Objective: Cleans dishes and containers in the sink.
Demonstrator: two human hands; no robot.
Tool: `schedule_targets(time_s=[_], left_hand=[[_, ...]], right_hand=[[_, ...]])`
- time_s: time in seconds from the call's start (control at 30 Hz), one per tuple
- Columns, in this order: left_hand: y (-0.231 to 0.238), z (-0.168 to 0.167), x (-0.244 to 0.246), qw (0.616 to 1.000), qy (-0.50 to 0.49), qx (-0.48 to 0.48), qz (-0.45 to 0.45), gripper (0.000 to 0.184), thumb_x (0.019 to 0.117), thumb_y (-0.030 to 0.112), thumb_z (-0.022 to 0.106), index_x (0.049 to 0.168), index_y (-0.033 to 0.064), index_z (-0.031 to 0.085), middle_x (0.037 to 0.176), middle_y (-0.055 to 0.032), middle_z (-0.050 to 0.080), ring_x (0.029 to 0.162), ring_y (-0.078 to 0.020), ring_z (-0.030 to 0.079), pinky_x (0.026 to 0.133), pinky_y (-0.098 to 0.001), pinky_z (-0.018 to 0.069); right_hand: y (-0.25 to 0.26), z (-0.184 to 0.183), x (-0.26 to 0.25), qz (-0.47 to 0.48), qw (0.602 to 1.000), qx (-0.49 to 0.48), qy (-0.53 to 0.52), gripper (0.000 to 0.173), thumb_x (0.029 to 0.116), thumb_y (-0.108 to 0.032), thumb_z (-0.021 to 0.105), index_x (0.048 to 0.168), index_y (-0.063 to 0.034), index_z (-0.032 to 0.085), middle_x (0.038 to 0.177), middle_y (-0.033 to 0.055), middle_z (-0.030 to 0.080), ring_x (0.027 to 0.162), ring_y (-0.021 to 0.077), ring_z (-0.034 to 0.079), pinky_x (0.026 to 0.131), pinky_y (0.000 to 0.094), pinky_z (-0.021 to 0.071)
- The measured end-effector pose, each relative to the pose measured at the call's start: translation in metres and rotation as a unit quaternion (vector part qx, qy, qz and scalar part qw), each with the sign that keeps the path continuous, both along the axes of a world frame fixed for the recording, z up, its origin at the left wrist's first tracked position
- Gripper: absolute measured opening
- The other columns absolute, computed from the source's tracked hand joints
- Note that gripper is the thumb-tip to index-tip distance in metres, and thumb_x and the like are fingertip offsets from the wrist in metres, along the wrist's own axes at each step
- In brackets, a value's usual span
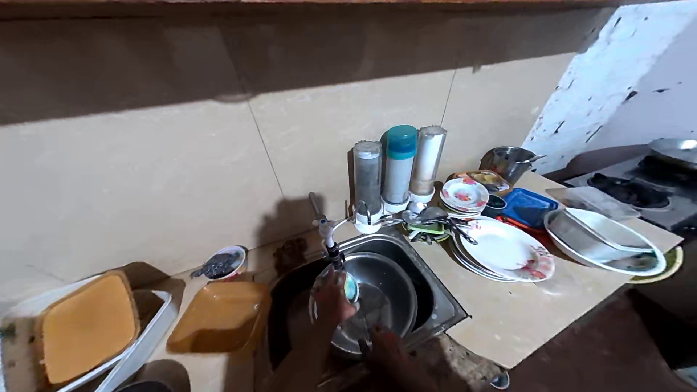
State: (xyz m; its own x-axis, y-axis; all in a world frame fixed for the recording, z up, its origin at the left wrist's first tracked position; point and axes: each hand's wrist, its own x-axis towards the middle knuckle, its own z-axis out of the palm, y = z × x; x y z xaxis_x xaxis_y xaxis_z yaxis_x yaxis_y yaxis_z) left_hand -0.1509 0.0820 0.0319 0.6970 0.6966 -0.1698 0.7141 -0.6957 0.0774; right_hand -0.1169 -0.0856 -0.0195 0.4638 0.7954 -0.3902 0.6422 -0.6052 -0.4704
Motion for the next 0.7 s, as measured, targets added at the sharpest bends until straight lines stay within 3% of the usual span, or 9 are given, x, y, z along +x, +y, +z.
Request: schedule_targets(time_s=[0.13,0.4,0.57,0.7], left_hand=[[0.005,-0.005,0.011,0.999,0.035,-0.005,0.007,0.106,0.0729,0.063,0.077,0.162,0.0294,0.031,0.168,-0.0129,0.027,0.152,-0.0439,0.025,0.111,-0.0683,0.0323],[0.012,-0.045,0.014,0.999,-0.01,-0.019,0.024,0.104,0.0697,0.059,0.082,0.159,0.0275,0.039,0.167,-0.0094,0.031,0.152,-0.0449,0.025,0.11,-0.0728,0.0307],[0.014,-0.049,0.011,0.998,-0.057,-0.008,0.002,0.101,0.0679,0.058,0.083,0.155,0.0206,0.047,0.16,-0.0117,0.044,0.147,-0.0412,0.038,0.112,-0.0708,0.032],[0.014,-0.042,0.017,0.997,-0.067,0.039,-0.022,0.104,0.0655,0.057,0.087,0.153,0.0182,0.048,0.155,-0.0169,0.048,0.142,-0.0457,0.043,0.105,-0.0695,0.0404]], right_hand=[[-0.001,0.005,0.0,0.003,1.0,0.003,0.015,0.062,0.1057,-0.053,0.039,0.142,-0.0061,0.058,0.143,0.0198,0.058,0.13,0.0364,0.057,0.107,0.0559,0.0451],[-0.003,0.0,0.002,0.017,0.999,0.024,0.014,0.06,0.1063,-0.051,0.038,0.136,-0.0044,0.061,0.138,0.0199,0.061,0.127,0.0361,0.06,0.105,0.0551,0.0463],[-0.007,-0.002,0.0,0.008,0.998,0.062,0.028,0.056,0.1061,-0.049,0.041,0.137,-0.0066,0.062,0.134,0.0208,0.063,0.122,0.038,0.062,0.102,0.058,0.0485],[-0.009,-0.002,0.0,0.006,0.996,0.076,0.047,0.054,0.1071,-0.047,0.041,0.131,-0.0031,0.063,0.13,0.0228,0.065,0.121,0.0406,0.062,0.101,0.0603,0.0478]])
